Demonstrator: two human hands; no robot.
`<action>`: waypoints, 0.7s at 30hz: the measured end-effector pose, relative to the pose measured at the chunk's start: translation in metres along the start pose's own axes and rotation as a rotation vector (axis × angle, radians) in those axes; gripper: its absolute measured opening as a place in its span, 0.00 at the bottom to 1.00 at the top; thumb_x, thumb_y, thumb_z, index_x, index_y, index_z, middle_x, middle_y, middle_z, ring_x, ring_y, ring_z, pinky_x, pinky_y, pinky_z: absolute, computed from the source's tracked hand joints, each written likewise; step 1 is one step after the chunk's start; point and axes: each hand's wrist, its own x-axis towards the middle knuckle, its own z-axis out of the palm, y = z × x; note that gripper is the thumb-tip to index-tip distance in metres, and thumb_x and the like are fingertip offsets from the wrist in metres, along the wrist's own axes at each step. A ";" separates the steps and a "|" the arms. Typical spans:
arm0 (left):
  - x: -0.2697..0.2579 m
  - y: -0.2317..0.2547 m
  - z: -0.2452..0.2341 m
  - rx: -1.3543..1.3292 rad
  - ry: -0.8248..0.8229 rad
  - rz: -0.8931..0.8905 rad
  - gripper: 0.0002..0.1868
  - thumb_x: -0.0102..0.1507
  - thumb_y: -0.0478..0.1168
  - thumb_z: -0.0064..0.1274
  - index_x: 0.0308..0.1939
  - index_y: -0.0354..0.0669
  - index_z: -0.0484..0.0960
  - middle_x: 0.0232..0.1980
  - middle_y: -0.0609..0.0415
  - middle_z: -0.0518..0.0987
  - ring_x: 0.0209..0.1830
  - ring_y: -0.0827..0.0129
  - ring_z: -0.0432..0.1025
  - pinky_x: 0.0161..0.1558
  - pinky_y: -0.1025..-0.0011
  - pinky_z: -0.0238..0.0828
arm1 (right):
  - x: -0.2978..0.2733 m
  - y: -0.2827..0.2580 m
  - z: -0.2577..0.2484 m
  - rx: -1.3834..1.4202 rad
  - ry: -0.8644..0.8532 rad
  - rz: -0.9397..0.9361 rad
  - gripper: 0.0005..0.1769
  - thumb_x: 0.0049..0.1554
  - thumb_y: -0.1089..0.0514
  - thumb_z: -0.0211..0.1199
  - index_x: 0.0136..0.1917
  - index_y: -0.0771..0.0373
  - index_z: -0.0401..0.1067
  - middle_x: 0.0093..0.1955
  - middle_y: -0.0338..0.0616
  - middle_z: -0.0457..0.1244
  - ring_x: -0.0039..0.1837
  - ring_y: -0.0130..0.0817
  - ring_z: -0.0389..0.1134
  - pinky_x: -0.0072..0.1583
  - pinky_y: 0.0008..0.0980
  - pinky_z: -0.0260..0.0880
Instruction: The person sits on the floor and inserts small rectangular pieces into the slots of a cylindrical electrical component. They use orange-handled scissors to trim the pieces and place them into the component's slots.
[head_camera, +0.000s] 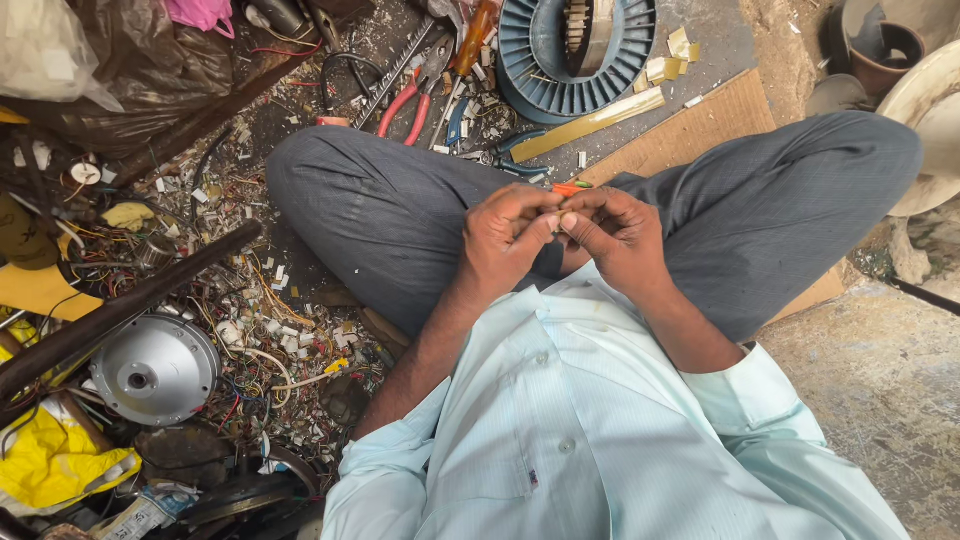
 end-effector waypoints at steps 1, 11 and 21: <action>0.001 -0.001 0.001 -0.131 -0.001 -0.111 0.08 0.66 0.27 0.58 0.50 0.33 0.81 0.45 0.50 0.83 0.40 0.77 0.80 0.41 0.77 0.83 | 0.000 -0.002 0.001 -0.001 0.011 0.000 0.06 0.62 0.66 0.66 0.54 0.68 0.75 0.47 0.43 0.70 0.44 0.24 0.70 0.46 0.23 0.74; 0.002 0.010 0.000 0.182 -0.032 0.104 0.04 0.64 0.27 0.59 0.41 0.35 0.79 0.39 0.52 0.84 0.35 0.74 0.82 0.35 0.76 0.82 | -0.003 -0.010 0.002 -0.064 -0.069 0.000 0.04 0.67 0.63 0.60 0.53 0.67 0.72 0.42 0.42 0.68 0.42 0.22 0.70 0.42 0.20 0.73; 0.003 0.009 -0.007 0.231 -0.046 0.229 0.06 0.63 0.28 0.61 0.44 0.35 0.83 0.42 0.49 0.83 0.38 0.71 0.82 0.38 0.76 0.81 | -0.004 -0.018 0.007 -0.030 -0.049 0.016 0.07 0.66 0.65 0.59 0.56 0.70 0.71 0.44 0.45 0.70 0.45 0.27 0.74 0.45 0.27 0.81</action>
